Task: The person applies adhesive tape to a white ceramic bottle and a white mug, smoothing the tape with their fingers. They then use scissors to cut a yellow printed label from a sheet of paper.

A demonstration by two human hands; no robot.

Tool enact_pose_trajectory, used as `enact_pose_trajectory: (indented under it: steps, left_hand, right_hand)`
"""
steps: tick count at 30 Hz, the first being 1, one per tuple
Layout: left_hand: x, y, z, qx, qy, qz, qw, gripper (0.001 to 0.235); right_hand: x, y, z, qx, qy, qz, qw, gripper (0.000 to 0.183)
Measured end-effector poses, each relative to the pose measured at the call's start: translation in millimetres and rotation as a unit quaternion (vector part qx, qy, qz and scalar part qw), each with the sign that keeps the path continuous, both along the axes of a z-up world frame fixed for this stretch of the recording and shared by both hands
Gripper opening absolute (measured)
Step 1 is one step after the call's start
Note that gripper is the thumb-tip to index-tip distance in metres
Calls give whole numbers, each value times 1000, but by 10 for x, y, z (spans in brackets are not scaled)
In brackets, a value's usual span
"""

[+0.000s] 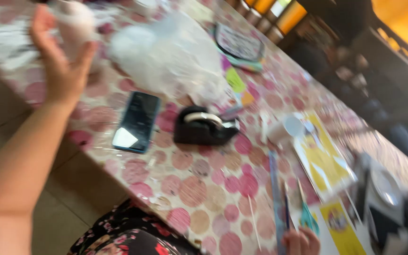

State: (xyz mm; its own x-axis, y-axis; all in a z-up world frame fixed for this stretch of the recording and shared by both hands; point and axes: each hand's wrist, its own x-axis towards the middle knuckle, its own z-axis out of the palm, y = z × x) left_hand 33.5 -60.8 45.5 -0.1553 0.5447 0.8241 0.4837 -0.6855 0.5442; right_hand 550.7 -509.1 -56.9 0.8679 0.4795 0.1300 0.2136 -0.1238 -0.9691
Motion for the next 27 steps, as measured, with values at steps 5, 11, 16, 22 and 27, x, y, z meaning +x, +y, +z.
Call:
enact_pose_trajectory:
  steps: [5,11,16,22,27]
  left_hand:
    - [707,-886,331,60,51,-238,968,70]
    - [1684,-1581,334,141,142,-336,921,50]
    - [2638,-1916,213,80,200,-513,831,41]
    - [3084,-1665,-539,163,194,-504,826,30]
    - [3151,-1548,-737,133,218,-487,835,33]
  right_hand:
    - [-93,108,554,24,-69,94,993,20]
    - [-219,-117,799,-8,-106,163,981,24]
    - [-165,-101,673,-51,-371,72,924,17]
    - [121,42,347,-31,-408,-5,912,13]
    - [69,112,498,-54,-425,7,903,17]
